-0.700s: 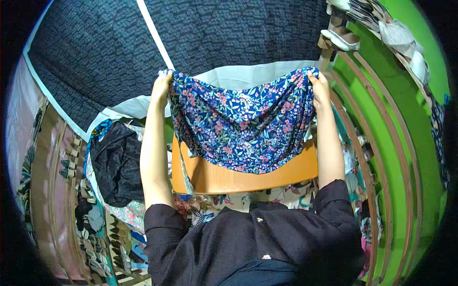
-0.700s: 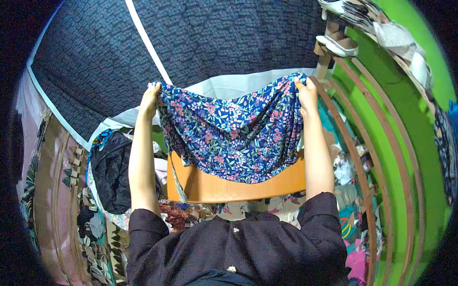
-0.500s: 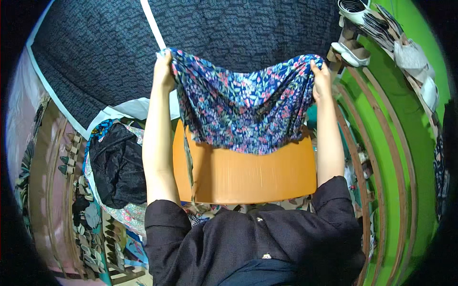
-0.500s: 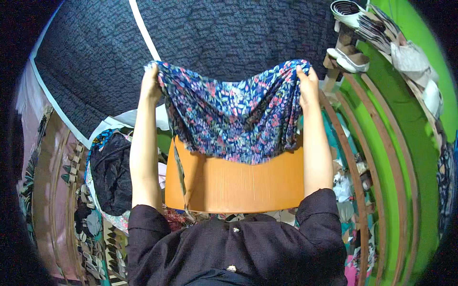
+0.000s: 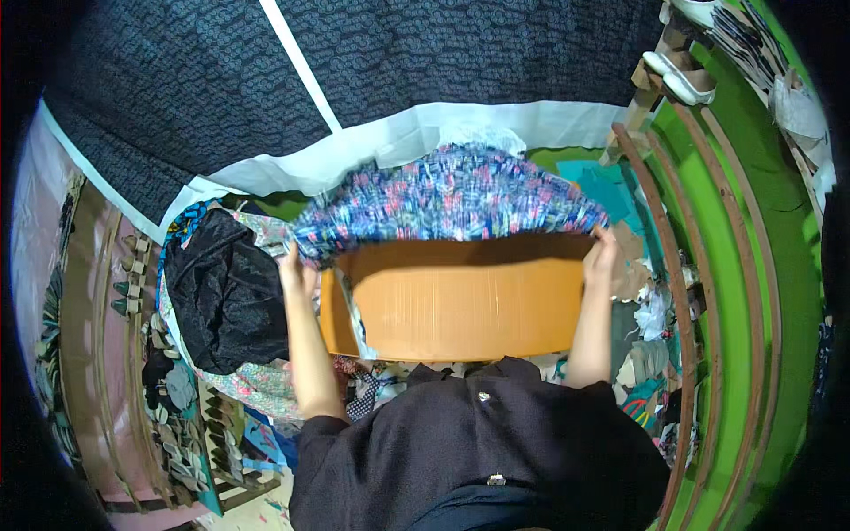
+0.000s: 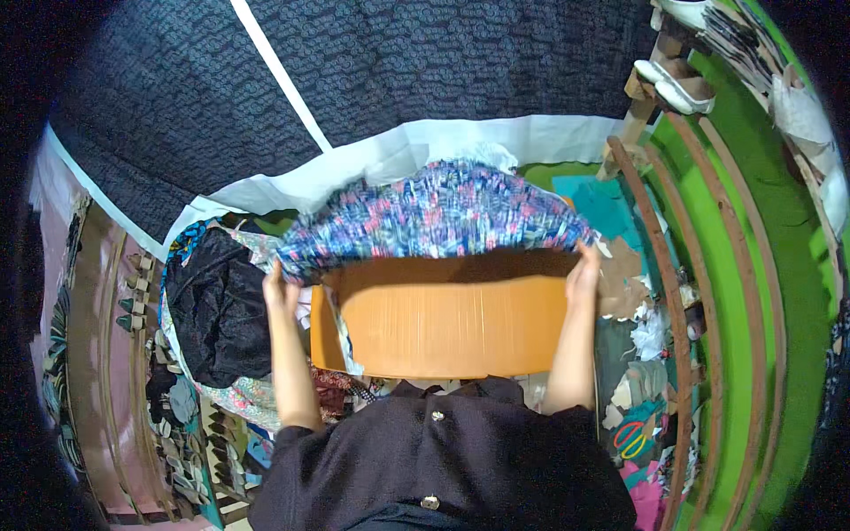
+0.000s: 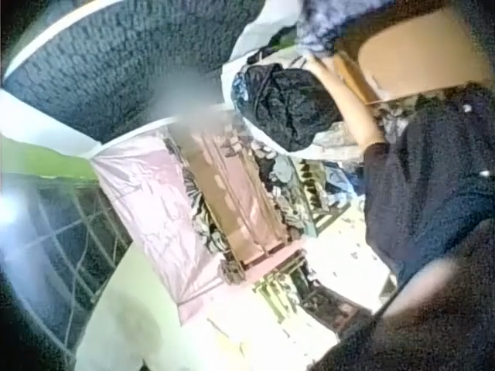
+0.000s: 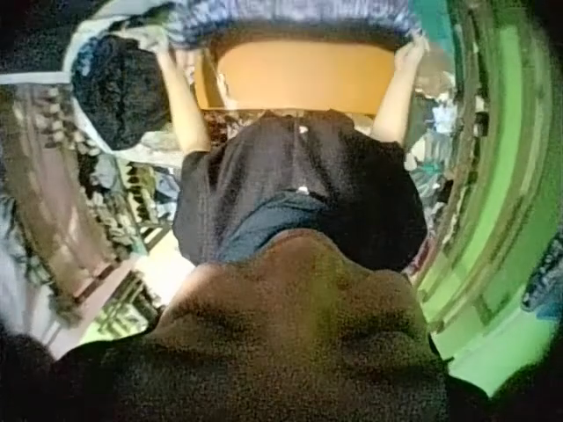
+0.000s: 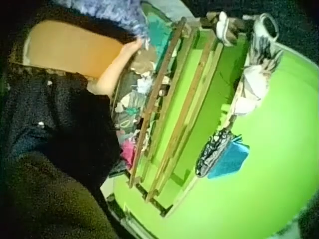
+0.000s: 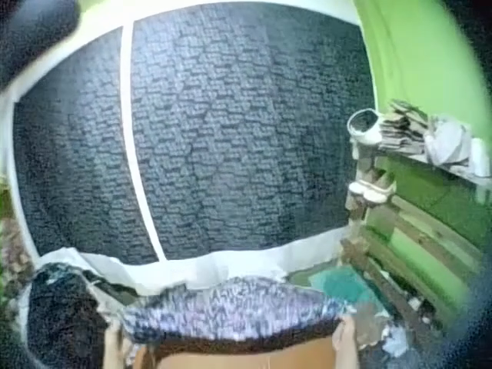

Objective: Folding various pieces of floral and solid-colored fabric on a table.

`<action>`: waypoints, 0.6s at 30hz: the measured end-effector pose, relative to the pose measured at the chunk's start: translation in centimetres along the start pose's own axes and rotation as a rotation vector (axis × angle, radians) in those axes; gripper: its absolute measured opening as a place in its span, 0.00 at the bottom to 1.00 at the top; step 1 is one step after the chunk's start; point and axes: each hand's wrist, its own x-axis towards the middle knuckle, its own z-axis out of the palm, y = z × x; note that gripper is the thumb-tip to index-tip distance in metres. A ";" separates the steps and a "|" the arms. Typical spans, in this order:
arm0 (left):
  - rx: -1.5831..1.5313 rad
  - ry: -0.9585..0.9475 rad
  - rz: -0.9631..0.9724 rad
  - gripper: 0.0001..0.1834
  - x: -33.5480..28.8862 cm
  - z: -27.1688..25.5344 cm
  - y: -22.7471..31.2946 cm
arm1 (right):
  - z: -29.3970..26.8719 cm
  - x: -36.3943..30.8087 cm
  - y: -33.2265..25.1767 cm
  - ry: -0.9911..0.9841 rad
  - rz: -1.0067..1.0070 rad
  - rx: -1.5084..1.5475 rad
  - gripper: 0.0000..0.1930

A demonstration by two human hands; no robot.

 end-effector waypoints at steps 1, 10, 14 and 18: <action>0.039 0.093 -0.107 0.20 -0.8 -3.3 -2.6 | -3.5 -1.1 2.9 0.080 0.189 -0.130 0.21; 0.085 0.297 -0.283 0.21 -5.7 -12.2 -7.1 | -9.4 -5.9 4.8 0.139 0.405 -0.523 0.15; 0.266 0.198 -0.269 0.19 -8.1 -11.1 -4.0 | -11.5 -7.5 2.3 0.240 0.247 -0.431 0.08; 0.415 0.237 -0.411 0.19 -12.1 -14.5 -3.7 | -15.6 -9.9 2.0 0.351 0.292 -0.237 0.10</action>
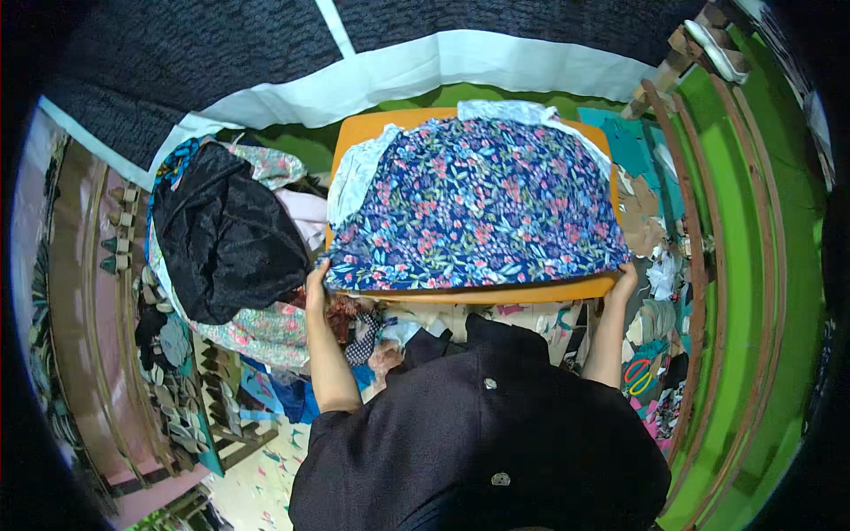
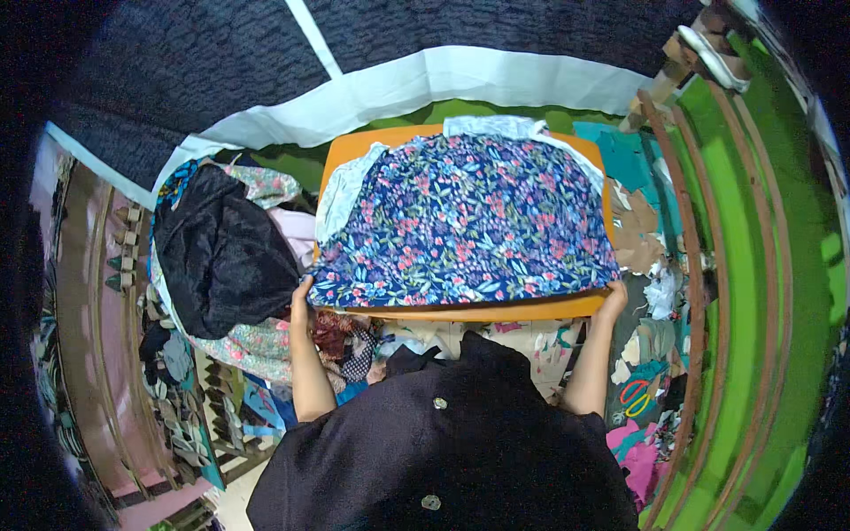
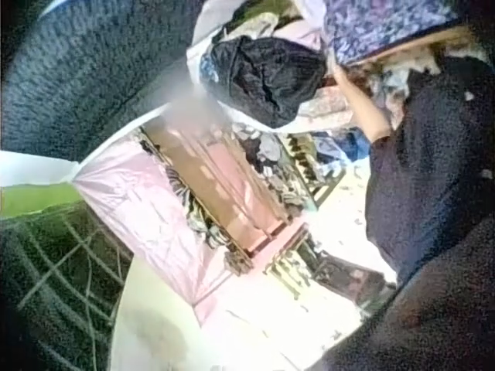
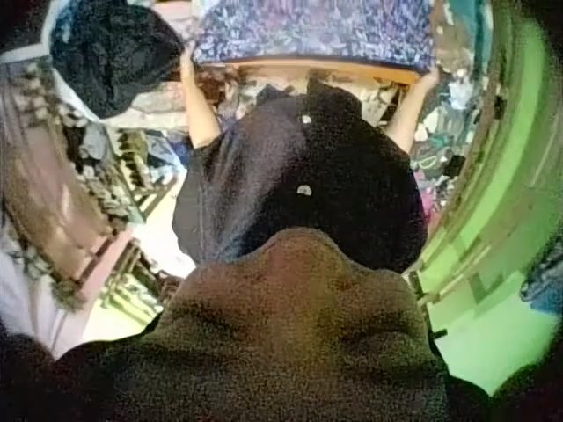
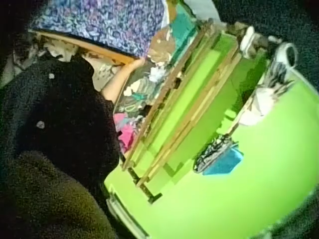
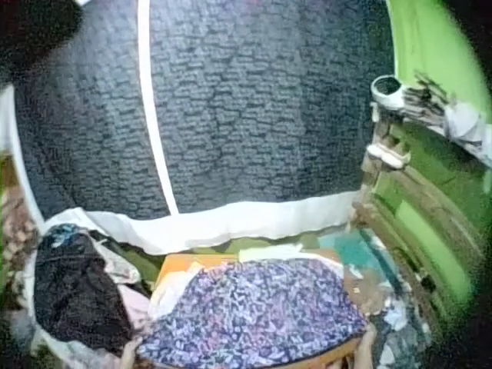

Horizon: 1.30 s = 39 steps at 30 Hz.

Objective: Folding various pieces of floral and solid-colored fabric on a table.

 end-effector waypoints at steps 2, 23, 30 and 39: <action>0.416 0.083 0.114 0.19 -1.6 0.3 -1.4 | -1.1 -0.4 1.1 0.044 -0.013 -0.441 0.12; 0.943 0.159 0.157 0.17 -1.5 -7.3 -15.2 | 12.4 -16.0 10.2 -0.652 -0.719 -1.435 0.30; 0.612 0.924 0.306 0.19 -2.6 -13.9 -3.7 | 10.5 -16.9 12.9 -0.790 -0.477 -1.768 0.35; 0.570 0.235 0.898 0.13 -10.9 12.1 14.0 | 12.2 -16.0 12.3 -0.785 -0.609 -1.347 0.34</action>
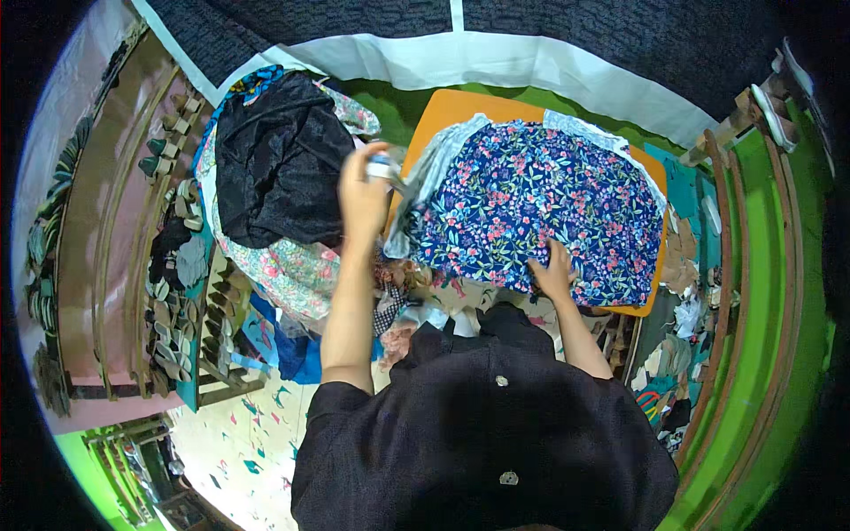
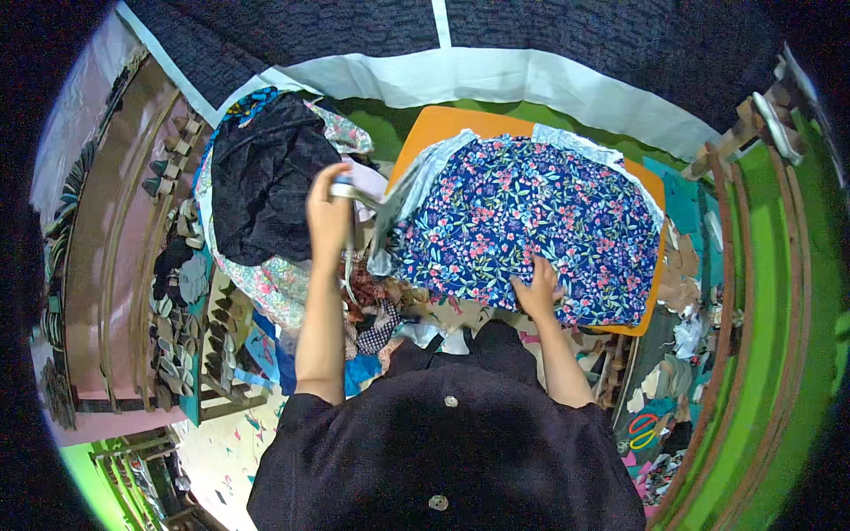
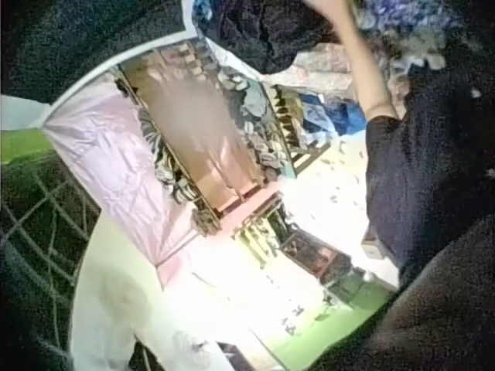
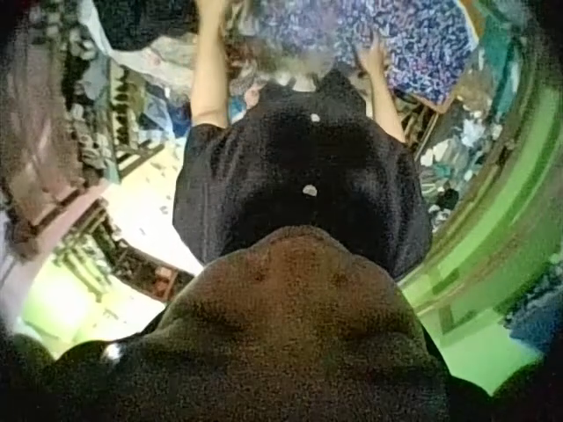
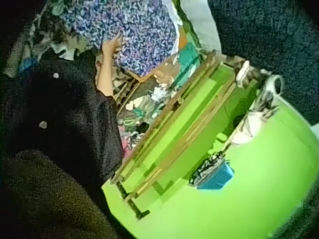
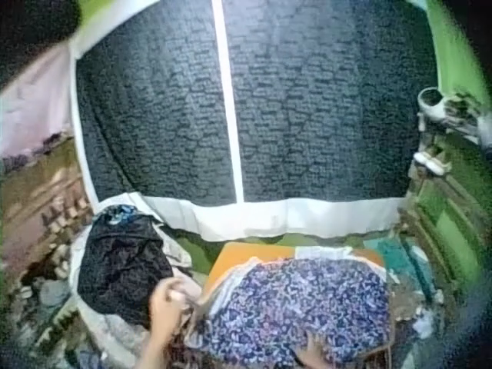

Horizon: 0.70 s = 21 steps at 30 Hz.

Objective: Folding various pieces of floral and solid-colored fabric on a table.

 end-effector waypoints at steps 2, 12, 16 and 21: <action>0.127 -0.160 0.345 0.19 -2.4 3.8 2.7 | -0.9 1.9 -3.2 0.019 0.047 0.480 0.28; 0.261 -0.681 0.308 0.21 -11.3 10.8 -9.7 | -2.7 4.1 -5.4 0.100 0.055 0.533 0.26; 0.441 -0.167 0.163 0.23 -12.3 4.9 -15.6 | -0.6 1.9 -5.6 -0.146 -0.024 -0.019 0.31; 0.685 0.018 -0.012 0.31 -11.0 -0.7 -22.6 | 0.6 2.1 -5.9 -0.141 -0.218 -0.256 0.14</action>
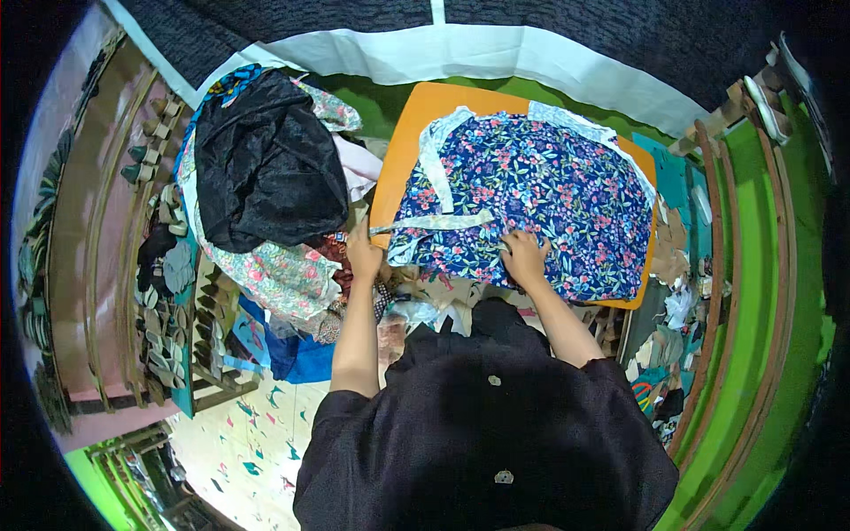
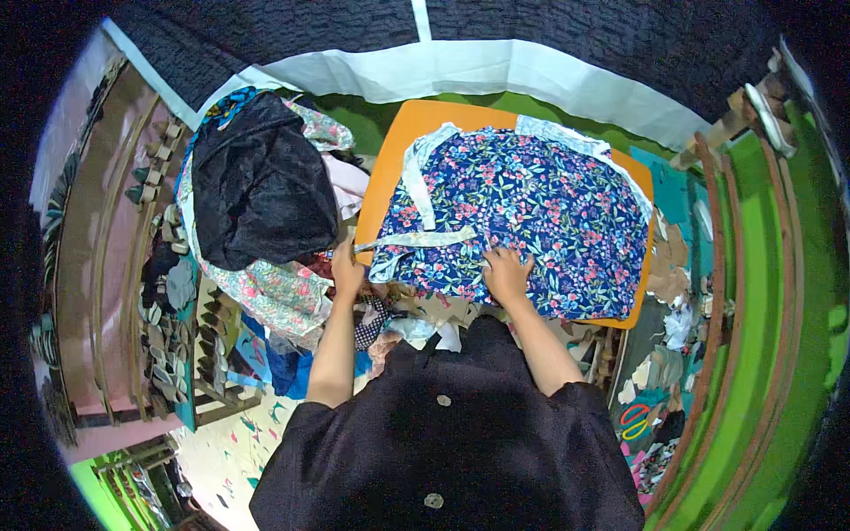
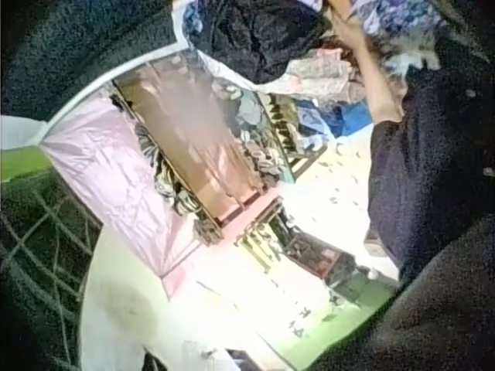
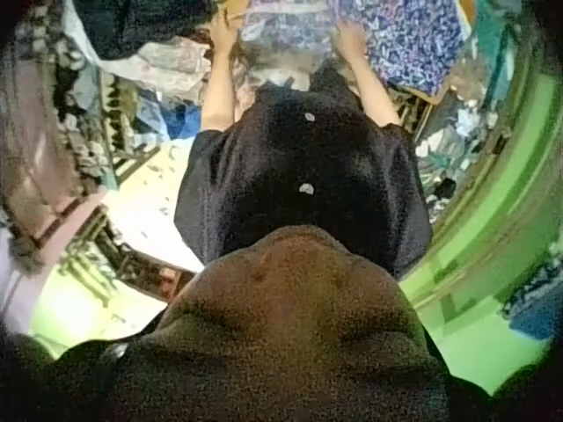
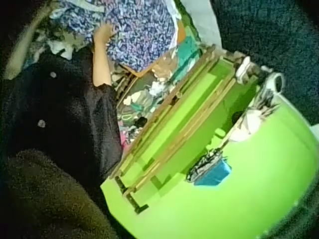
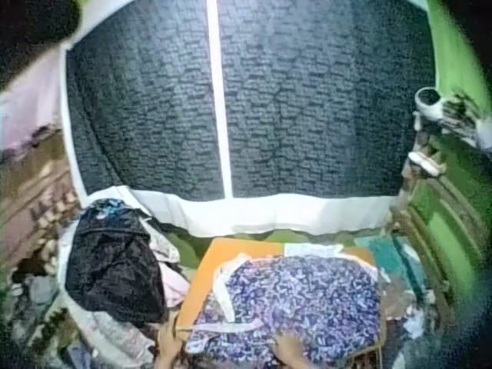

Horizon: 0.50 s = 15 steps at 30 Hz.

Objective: Folding various pieces of floral and solid-colored fabric on a table.

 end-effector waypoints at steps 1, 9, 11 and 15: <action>-0.068 -0.151 0.005 0.32 -0.3 0.2 -2.0 | 0.0 0.5 0.2 -0.002 0.022 0.036 0.12; -0.175 -0.024 -0.243 0.11 1.1 -3.3 -3.6 | -4.3 2.6 -0.3 0.177 0.178 0.265 0.21; -0.327 0.126 -0.273 0.10 4.5 -5.5 3.1 | -4.4 2.6 -0.3 0.206 0.139 0.326 0.40; -0.618 -0.087 0.080 0.10 6.8 -9.3 18.9 | -8.8 2.2 -6.8 0.308 -0.151 0.669 0.51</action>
